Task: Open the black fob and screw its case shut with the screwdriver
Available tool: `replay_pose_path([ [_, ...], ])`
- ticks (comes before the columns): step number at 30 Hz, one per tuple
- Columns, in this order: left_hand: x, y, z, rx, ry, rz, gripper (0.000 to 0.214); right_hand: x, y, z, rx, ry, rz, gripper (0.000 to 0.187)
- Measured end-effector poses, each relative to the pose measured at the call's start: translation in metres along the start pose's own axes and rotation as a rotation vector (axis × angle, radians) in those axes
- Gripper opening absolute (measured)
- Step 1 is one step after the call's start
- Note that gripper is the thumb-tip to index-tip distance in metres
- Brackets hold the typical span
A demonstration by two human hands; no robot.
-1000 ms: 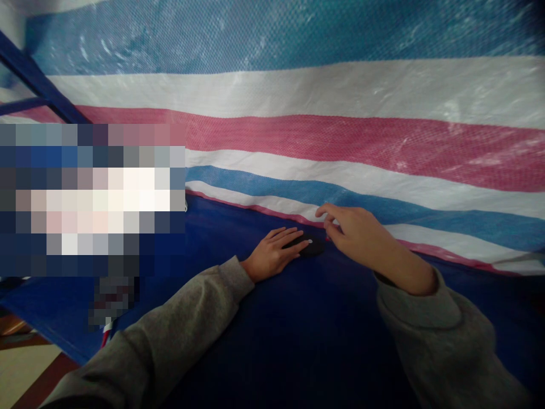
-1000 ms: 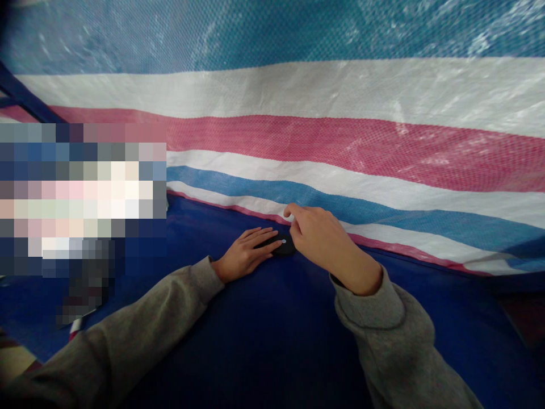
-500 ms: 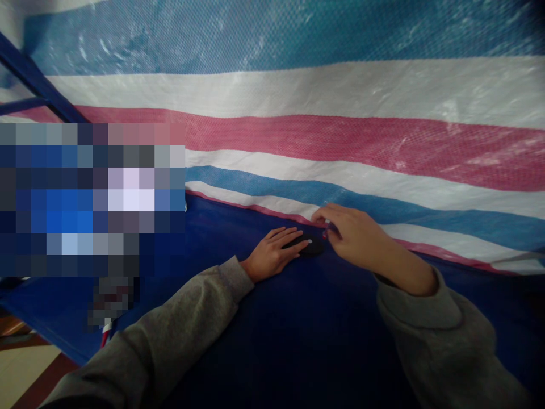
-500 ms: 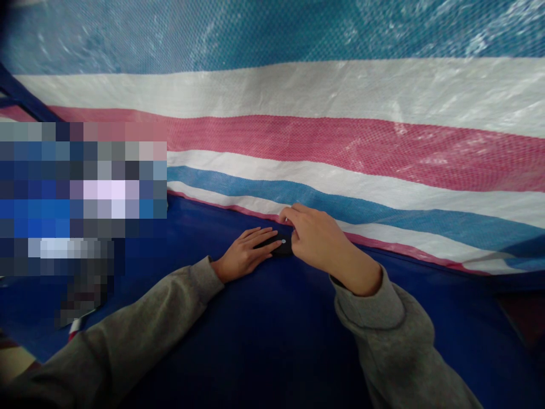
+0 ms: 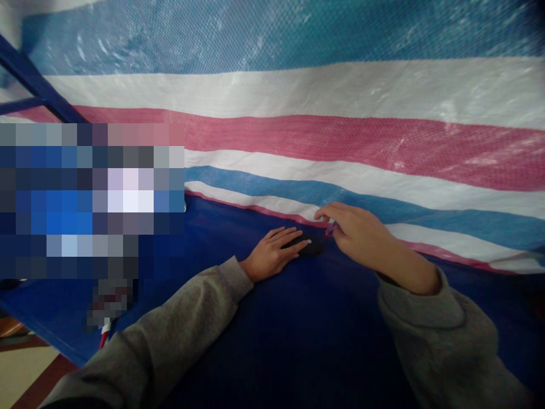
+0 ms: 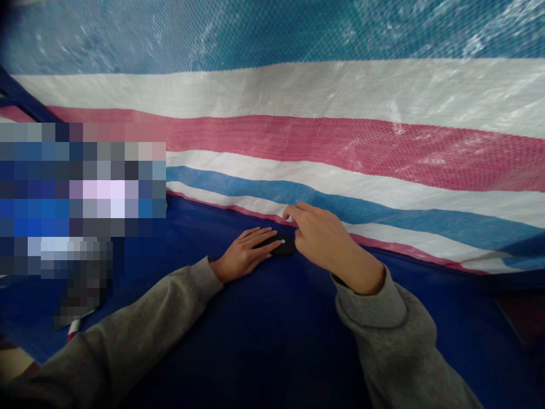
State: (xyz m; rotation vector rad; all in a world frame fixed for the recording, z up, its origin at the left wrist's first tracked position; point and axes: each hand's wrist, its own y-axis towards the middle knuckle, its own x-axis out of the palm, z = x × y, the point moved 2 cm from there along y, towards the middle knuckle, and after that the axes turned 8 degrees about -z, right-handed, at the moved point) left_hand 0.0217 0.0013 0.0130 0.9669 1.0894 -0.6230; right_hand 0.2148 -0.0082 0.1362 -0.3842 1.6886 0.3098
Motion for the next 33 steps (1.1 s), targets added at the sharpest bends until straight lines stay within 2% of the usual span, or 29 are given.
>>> replay_pose_path([
  [5,-0.001,0.000,0.000,-0.001,0.001,0.004,0.038,0.000,0.003,-0.001,0.066,-0.003,-0.027,0.031],
  [17,0.001,-0.001,0.000,0.008,0.011,0.005,0.038,0.000,-0.001,0.001,0.022,0.014,-0.037,0.042],
  [23,0.000,0.000,0.000,0.008,0.001,0.014,0.037,-0.001,0.000,-0.006,-0.051,0.043,-0.007,0.043],
  [27,0.000,0.000,0.001,0.012,0.006,0.005,0.037,-0.001,0.001,-0.005,0.051,-0.053,0.010,0.027],
  [30,0.000,0.000,0.001,0.010,0.009,-0.003,0.037,0.001,0.003,0.001,0.154,-0.133,-0.024,0.031],
  [33,-0.001,0.000,0.001,0.009,0.005,0.001,0.038,0.003,0.004,0.004,0.143,-0.124,-0.045,0.034],
])
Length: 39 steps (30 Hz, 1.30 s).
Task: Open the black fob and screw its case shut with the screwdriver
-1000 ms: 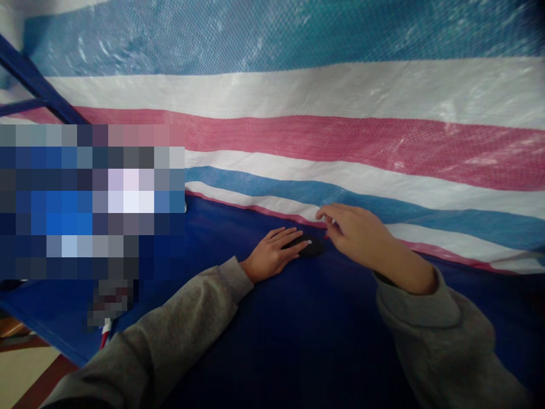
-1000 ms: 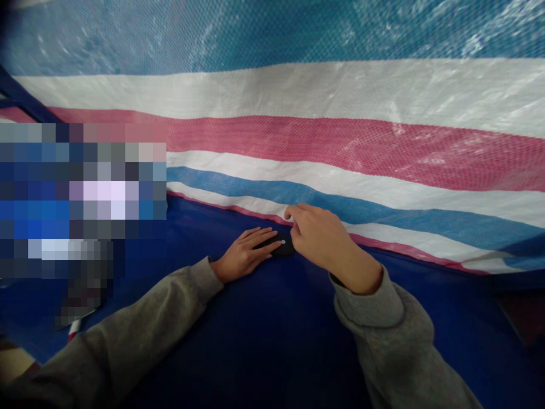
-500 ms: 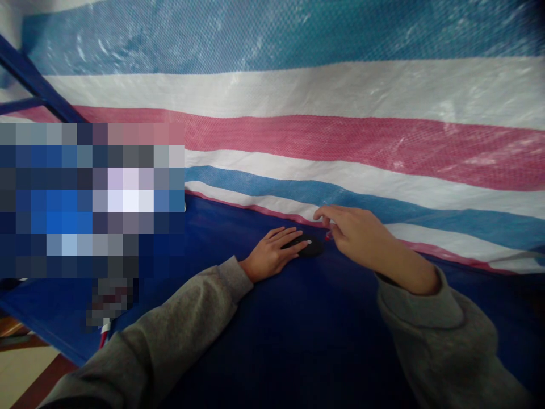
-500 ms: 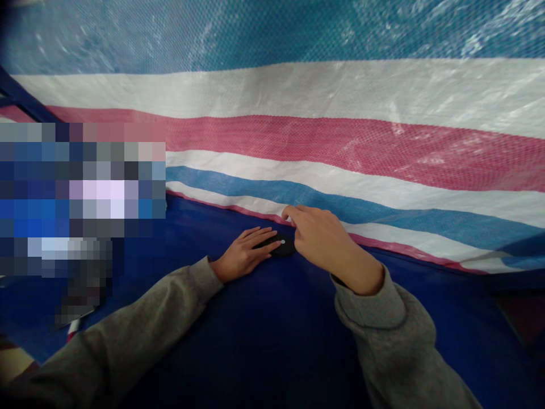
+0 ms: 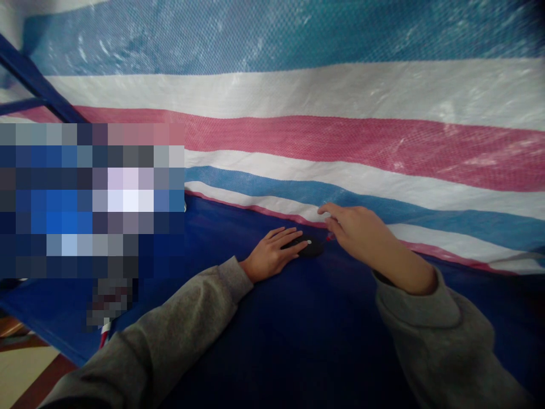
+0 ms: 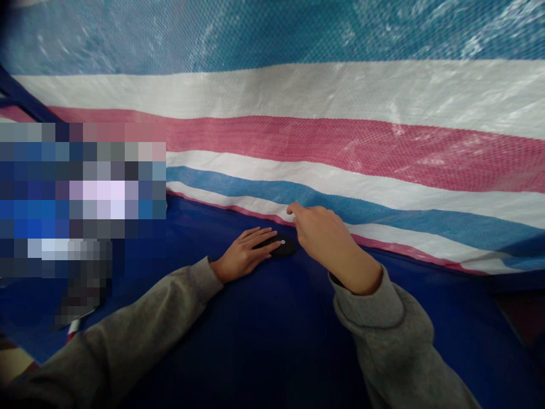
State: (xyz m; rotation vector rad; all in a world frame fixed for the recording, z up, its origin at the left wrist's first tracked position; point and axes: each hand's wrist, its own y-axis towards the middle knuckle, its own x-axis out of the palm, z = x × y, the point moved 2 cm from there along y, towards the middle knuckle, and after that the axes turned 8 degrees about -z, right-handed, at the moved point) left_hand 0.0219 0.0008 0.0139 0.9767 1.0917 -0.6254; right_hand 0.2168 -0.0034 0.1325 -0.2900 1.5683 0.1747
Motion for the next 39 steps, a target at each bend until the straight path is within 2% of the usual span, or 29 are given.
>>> replay_pose_path([
  [5,-0.0010,0.0000,0.0005,0.000,-0.002,0.009,0.037,-0.0021,-0.0029,-0.0061,-0.124,0.101,0.055,0.037],
  [9,-0.0006,0.0000,0.0006,-0.001,0.002,0.016,0.037,-0.0040,-0.0056,-0.0096,-0.162,0.132,0.059,0.042],
  [16,-0.0004,-0.0003,0.0003,-0.006,-0.012,-0.002,0.038,-0.0027,-0.0009,-0.0046,-0.040,0.125,0.027,0.035],
  [23,-0.0011,-0.0002,0.0003,-0.010,-0.011,-0.001,0.037,-0.0047,-0.0033,-0.0087,-0.138,0.147,0.058,0.037],
  [27,-0.0001,-0.0005,0.0000,-0.013,-0.012,-0.003,0.038,-0.0043,-0.0006,-0.0072,-0.087,0.127,0.030,0.030],
  [30,-0.0002,-0.0006,-0.0002,-0.013,-0.012,0.002,0.038,-0.0028,0.0020,-0.0041,-0.043,0.142,0.021,0.032],
  [36,-0.0005,-0.0004,-0.0002,-0.010,-0.014,0.003,0.037,-0.0037,-0.0016,-0.0055,-0.107,0.128,0.064,0.038],
  [39,-0.0002,-0.0004,-0.0001,-0.009,-0.019,0.003,0.038,-0.0043,-0.0024,-0.0059,-0.093,0.115,0.053,0.037],
])
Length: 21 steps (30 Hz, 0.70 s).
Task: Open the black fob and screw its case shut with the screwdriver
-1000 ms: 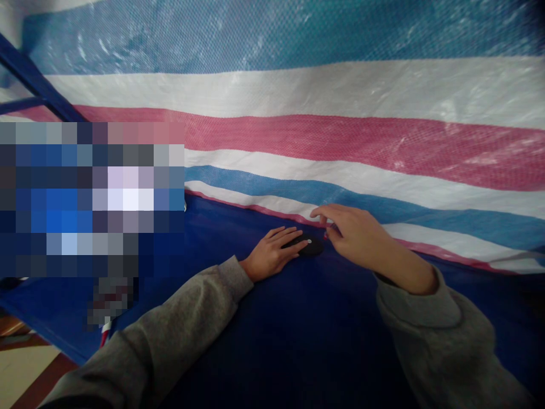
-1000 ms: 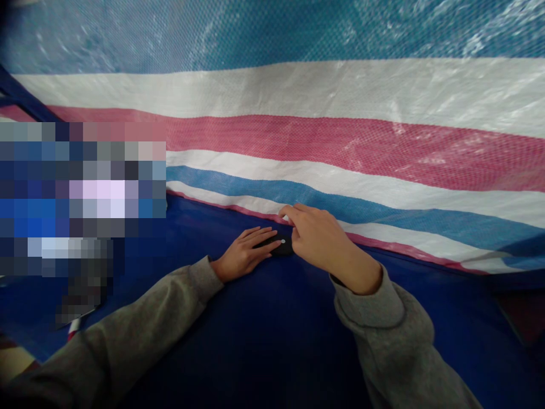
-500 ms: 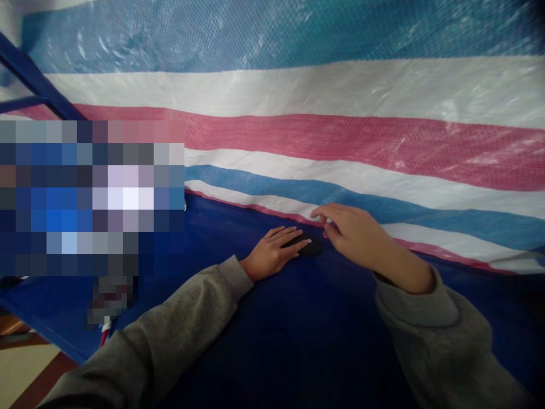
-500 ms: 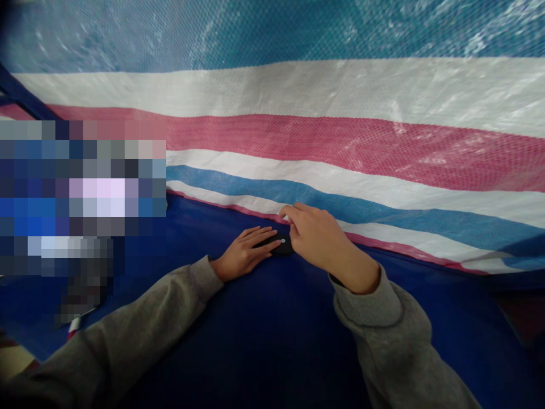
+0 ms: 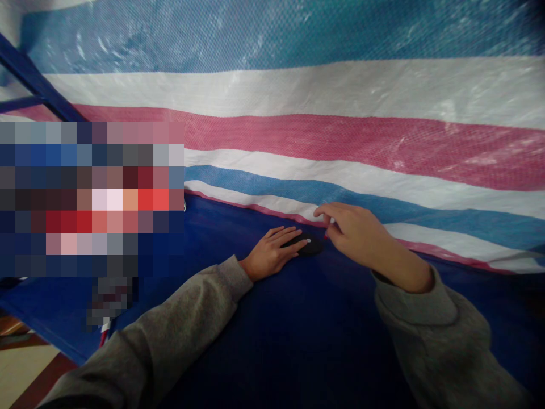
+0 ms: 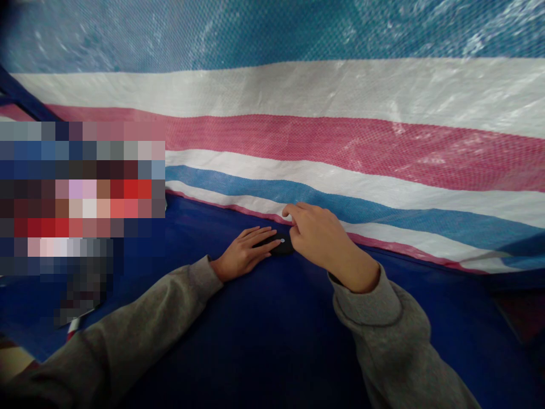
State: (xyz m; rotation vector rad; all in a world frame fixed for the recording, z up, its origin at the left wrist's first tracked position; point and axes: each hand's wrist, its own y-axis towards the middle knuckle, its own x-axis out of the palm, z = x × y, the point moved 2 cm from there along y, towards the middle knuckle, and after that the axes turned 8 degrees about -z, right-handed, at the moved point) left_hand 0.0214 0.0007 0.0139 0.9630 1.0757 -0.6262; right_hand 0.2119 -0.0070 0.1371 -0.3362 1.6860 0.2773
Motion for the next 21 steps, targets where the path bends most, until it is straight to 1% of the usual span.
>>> replay_pose_path([
  [3,0.0001,-0.0002,0.0000,0.001,-0.001,0.002,0.038,0.0008,0.0008,0.0014,0.039,0.003,-0.010,0.036],
  [8,0.0003,-0.0004,-0.0002,-0.007,-0.011,-0.008,0.039,0.0004,0.0000,-0.0008,-0.036,0.012,0.028,0.036],
  [11,0.0004,-0.0003,-0.0004,-0.008,-0.007,-0.007,0.038,0.0003,0.0000,-0.0011,0.008,0.000,0.023,0.030],
  [13,0.0006,-0.0002,-0.0005,-0.006,-0.002,-0.007,0.038,0.0005,0.0006,-0.0004,0.032,0.015,0.019,0.029],
  [18,0.0009,0.0001,-0.0004,-0.009,-0.001,-0.015,0.038,0.0002,0.0008,0.0000,-0.031,0.007,0.007,0.033],
  [21,0.0000,0.0001,-0.0001,-0.011,-0.009,-0.020,0.038,-0.0002,0.0005,0.0014,0.005,0.022,0.000,0.030],
])
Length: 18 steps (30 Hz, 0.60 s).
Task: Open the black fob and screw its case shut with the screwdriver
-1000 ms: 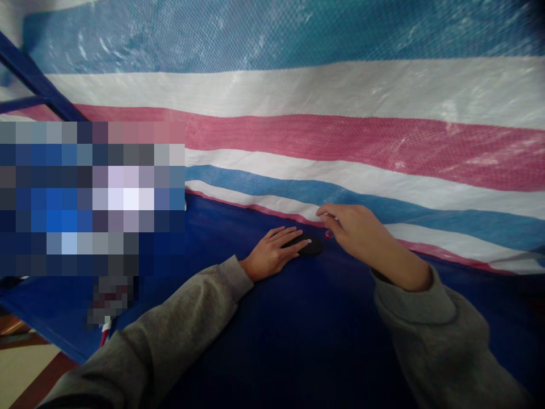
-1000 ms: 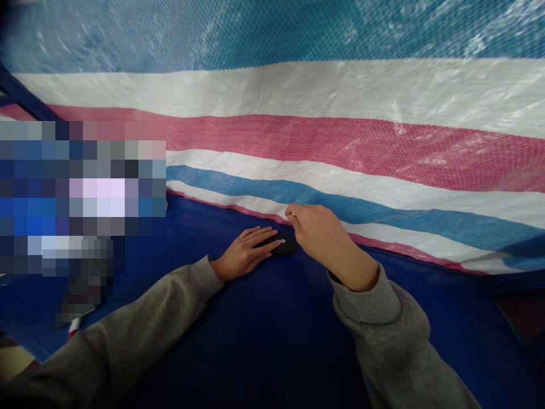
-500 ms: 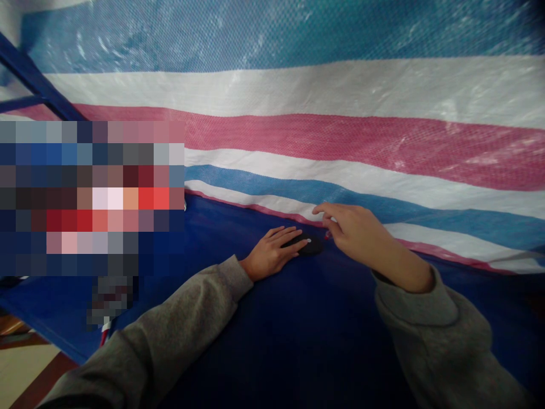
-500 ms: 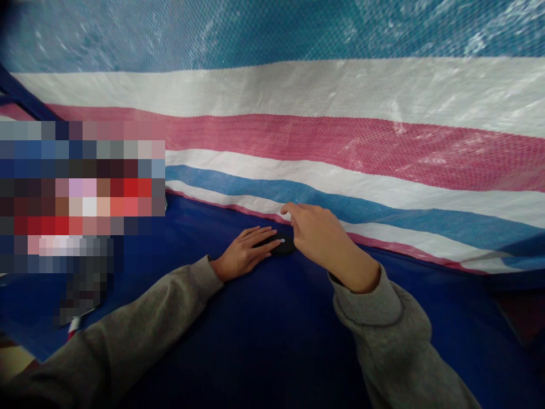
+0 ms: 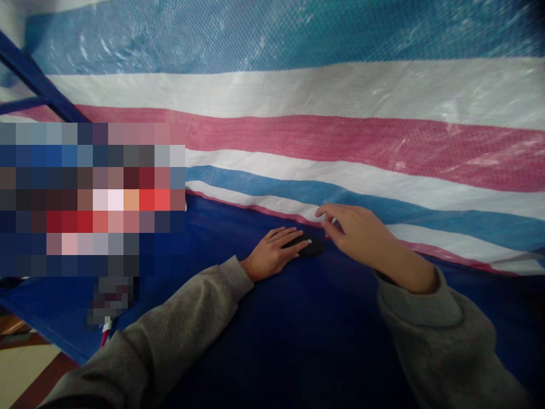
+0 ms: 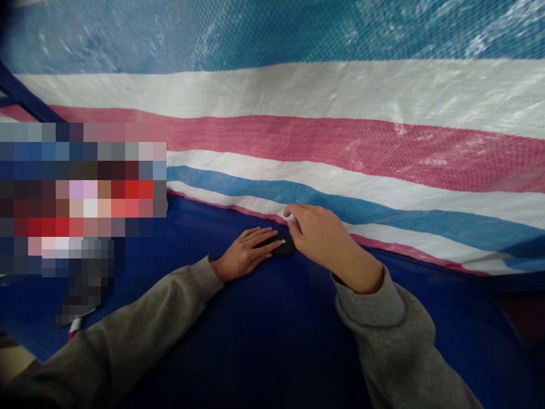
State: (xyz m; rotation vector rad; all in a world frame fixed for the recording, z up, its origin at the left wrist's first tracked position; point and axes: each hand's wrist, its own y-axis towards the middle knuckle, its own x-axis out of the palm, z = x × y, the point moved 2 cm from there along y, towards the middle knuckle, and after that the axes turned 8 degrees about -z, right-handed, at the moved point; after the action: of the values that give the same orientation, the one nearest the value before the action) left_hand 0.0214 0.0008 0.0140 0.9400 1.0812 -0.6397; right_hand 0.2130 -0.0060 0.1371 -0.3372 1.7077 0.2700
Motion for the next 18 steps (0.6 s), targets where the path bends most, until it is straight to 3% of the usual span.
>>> replay_pose_path([
  [18,-0.0005,-0.0002,0.0000,0.000,0.014,0.010,0.037,-0.0005,0.0000,0.0007,-0.020,-0.003,0.024,0.030],
])
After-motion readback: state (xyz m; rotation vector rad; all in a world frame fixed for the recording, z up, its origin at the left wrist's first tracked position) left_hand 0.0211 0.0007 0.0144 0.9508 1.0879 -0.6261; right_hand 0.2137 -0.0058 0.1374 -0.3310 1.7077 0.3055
